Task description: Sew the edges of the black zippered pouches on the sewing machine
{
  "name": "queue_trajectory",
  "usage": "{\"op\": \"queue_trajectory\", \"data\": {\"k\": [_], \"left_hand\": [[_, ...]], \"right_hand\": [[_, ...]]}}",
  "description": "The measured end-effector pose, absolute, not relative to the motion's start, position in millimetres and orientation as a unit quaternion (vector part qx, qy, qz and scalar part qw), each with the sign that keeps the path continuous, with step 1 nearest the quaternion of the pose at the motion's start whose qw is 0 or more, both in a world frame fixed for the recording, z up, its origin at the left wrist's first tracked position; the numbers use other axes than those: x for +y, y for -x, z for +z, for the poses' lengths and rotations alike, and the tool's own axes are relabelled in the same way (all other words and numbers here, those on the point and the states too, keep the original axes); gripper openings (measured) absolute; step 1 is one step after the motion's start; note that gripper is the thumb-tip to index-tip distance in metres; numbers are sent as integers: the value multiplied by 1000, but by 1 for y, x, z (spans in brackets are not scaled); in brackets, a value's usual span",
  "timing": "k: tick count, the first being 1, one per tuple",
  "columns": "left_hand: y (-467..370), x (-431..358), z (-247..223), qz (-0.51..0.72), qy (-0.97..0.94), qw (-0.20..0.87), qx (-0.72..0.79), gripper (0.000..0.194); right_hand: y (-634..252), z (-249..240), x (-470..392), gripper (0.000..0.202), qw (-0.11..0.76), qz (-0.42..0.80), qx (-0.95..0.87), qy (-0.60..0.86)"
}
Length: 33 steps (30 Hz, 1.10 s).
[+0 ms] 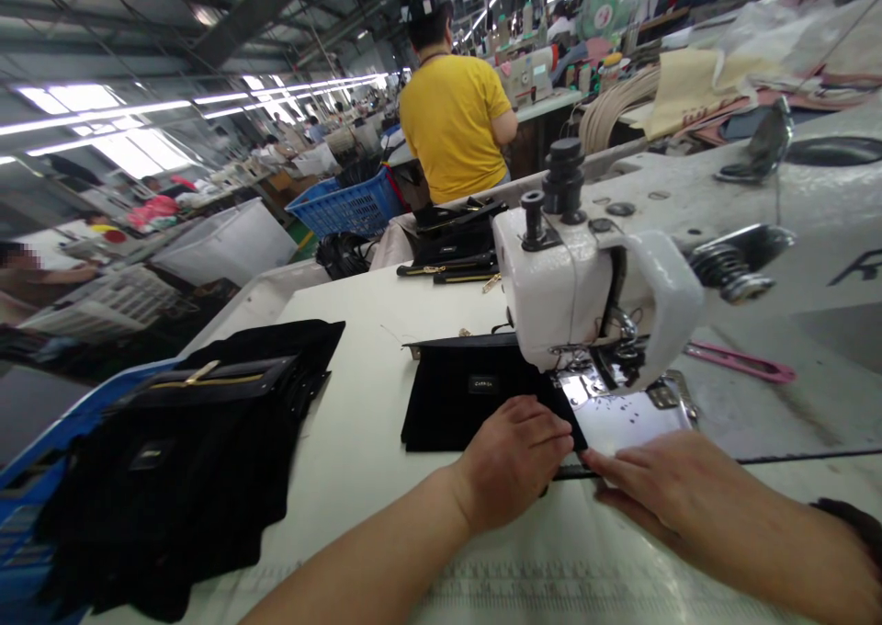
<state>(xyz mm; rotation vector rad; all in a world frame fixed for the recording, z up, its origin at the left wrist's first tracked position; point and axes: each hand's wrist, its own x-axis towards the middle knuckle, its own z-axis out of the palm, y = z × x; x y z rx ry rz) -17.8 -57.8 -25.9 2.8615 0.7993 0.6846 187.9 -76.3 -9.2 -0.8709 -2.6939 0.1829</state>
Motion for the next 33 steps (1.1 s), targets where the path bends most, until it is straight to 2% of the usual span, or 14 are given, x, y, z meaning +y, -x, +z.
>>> {"op": "queue_trajectory", "data": {"k": [3,14,22,33], "left_hand": [[21,-54,-27,189,-951,37,243,22],[22,-36,-20,103,-965,8,240,15],[19,-19,-16,116,-961,0,251,18],[17,-7,-12,99,-954,-31,281,15]], "right_hand": [[-189,-13,-79,11,124,67,-938,318],[-185,-19,-73,26,141,82,-917,364],[-180,-20,-67,36,148,68,-898,408],[-181,-22,-66,38,145,75,-898,408]]}}
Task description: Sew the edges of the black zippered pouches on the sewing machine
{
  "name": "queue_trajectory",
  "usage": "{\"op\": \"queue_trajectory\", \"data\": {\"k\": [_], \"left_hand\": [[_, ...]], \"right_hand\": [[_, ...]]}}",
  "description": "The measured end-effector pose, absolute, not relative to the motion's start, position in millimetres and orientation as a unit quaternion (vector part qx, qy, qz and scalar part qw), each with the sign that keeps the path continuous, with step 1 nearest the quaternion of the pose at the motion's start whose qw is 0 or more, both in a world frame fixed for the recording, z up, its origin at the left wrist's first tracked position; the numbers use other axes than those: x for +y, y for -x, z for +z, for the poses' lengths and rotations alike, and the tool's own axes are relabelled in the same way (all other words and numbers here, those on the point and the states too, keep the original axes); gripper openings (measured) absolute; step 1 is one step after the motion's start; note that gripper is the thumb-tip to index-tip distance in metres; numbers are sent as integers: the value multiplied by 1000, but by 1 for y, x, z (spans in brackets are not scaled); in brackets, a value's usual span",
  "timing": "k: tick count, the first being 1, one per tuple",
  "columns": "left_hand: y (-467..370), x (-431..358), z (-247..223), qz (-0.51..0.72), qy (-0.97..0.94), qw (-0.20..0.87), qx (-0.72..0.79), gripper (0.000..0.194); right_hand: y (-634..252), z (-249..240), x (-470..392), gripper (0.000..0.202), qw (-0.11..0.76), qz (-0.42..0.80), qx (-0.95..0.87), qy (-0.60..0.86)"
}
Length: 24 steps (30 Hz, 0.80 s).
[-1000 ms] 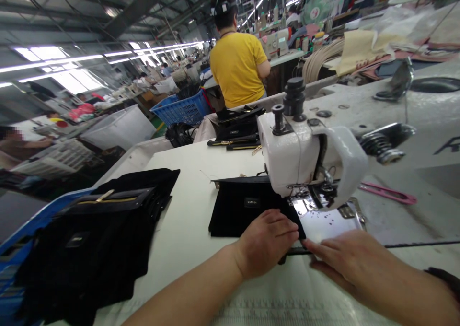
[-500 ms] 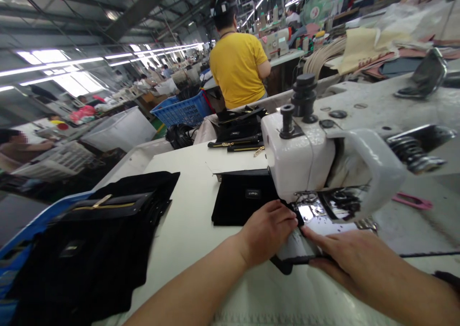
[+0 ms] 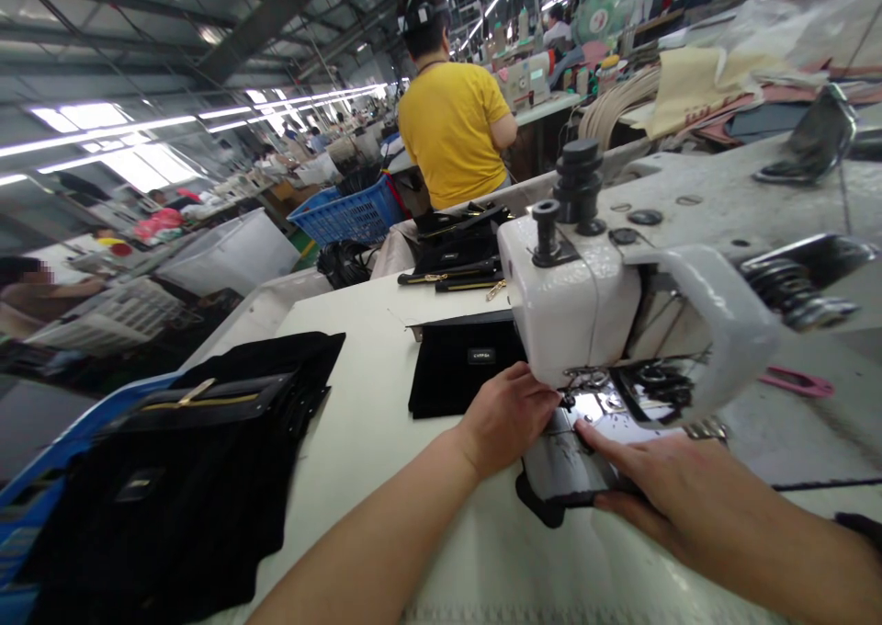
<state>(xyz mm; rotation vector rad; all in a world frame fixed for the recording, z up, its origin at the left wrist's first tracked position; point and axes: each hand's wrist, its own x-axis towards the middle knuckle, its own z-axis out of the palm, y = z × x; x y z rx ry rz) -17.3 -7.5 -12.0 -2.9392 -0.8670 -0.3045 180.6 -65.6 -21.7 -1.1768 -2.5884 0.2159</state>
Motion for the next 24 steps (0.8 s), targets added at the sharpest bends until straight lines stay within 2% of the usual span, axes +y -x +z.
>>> {"op": "queue_trajectory", "data": {"k": [8,13,20,24], "left_hand": [[16,-8,-11,-113,950,24,-292,10],[27,-6,-4,-110,939,5,-325,17],[27,-48,36,87,942,-48,-321,21],[20,-70,40,57,930,-70,-357,30]], "right_hand": [[-181,-22,-66,36,157,53,-899,405],[-183,-23,-67,36,157,56,-899,404],[-188,-19,-69,20,165,11,-940,297],[-194,-13,-70,20,160,-19,-954,254]]}}
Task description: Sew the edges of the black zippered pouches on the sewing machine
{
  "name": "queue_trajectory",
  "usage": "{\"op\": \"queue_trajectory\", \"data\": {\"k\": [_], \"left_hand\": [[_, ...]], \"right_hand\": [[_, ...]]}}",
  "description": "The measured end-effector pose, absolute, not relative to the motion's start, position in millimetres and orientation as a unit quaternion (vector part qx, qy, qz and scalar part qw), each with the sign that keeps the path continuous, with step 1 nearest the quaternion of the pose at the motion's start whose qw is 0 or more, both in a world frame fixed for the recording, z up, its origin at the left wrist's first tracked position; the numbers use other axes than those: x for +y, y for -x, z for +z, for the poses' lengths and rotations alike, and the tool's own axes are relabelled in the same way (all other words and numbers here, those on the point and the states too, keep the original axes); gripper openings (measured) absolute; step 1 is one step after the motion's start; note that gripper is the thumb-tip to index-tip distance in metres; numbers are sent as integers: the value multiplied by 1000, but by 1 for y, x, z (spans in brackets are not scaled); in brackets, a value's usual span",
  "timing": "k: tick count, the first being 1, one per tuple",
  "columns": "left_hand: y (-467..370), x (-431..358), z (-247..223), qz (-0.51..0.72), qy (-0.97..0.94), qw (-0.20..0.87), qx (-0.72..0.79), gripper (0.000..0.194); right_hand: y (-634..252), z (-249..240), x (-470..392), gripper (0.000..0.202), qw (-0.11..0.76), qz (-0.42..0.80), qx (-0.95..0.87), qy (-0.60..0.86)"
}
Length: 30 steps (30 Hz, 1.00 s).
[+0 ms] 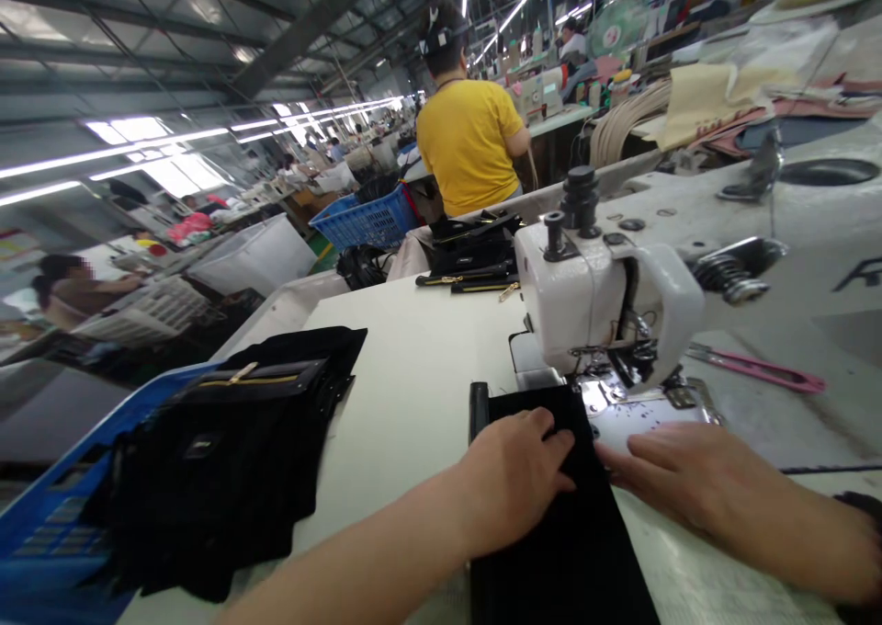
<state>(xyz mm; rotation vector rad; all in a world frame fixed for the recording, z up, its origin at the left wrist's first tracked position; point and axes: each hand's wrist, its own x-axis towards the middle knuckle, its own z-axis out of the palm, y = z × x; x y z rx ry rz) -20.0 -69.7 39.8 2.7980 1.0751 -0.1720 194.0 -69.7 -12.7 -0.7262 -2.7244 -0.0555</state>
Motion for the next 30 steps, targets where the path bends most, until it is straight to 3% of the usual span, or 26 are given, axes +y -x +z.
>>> {"op": "queue_trajectory", "data": {"k": [4,8,10,17,22,30], "left_hand": [[22,-75,27,51,-906,89,412,41],[23,-79,14,78,-917,66,386,36],[24,-80,11,74,-922,52,377,35],[30,-78,10,92,-920,81,372,34],[28,-81,8,122,-910,87,388,36],[27,-78,8,83,-919,67,380,39]], "right_hand": [[-194,-7,-76,22,173,-41,-960,215],[-189,-4,-83,8,99,-13,-966,238],[-188,-5,-85,11,86,-31,-964,251],[-187,-23,-90,22,120,-108,-955,249],[-185,-20,-92,47,158,-123,-948,247],[-177,-1,-86,46,191,-87,-945,252]]}}
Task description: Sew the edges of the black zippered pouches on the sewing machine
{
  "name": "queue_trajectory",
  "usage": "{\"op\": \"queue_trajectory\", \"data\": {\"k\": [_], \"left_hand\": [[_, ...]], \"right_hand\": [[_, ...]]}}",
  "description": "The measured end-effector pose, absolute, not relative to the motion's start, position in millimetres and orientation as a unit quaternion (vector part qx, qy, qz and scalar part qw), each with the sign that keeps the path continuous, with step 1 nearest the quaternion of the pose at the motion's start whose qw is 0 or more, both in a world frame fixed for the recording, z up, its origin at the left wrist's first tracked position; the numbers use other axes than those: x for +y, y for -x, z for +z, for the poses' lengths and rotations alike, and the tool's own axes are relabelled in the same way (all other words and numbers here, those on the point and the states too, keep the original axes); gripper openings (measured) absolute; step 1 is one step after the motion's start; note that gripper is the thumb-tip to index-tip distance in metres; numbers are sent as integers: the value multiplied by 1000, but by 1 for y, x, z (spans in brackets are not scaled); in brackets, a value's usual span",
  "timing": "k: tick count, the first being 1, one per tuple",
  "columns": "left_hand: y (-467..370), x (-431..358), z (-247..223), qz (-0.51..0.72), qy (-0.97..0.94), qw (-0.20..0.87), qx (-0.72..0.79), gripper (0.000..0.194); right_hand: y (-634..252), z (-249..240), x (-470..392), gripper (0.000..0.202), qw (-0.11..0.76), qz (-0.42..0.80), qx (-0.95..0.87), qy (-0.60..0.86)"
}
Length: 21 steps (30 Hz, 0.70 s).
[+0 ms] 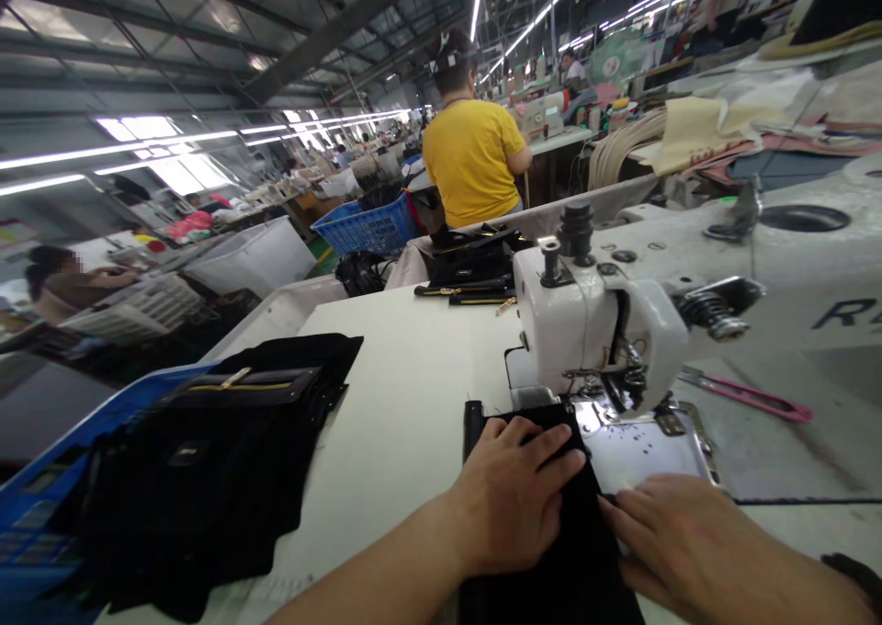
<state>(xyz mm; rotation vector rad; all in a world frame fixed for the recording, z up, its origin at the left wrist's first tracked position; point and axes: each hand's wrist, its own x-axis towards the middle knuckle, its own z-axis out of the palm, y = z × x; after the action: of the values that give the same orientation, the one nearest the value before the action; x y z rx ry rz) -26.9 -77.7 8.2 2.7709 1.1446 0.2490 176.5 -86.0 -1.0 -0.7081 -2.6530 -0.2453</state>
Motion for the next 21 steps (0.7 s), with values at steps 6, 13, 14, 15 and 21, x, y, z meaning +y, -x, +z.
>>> {"op": "queue_trajectory", "data": {"k": [6,13,14,15,21], "left_hand": [[23,-83,9,81,-911,54,400,37],[18,-77,11,50,-907,50,416,37],[18,-76,12,42,-907,49,417,38],[18,-76,14,35,-907,49,416,38],[17,-107,23,45,-924,76,373,45]], "right_hand": [[-180,-7,-89,34,209,-86,-941,253],[-178,-9,-84,25,233,-95,-929,272],[-178,-8,-84,25,236,-101,-926,278],[-179,-8,-85,26,237,-106,-924,280],[-188,-5,-113,18,217,-47,-938,268]]}}
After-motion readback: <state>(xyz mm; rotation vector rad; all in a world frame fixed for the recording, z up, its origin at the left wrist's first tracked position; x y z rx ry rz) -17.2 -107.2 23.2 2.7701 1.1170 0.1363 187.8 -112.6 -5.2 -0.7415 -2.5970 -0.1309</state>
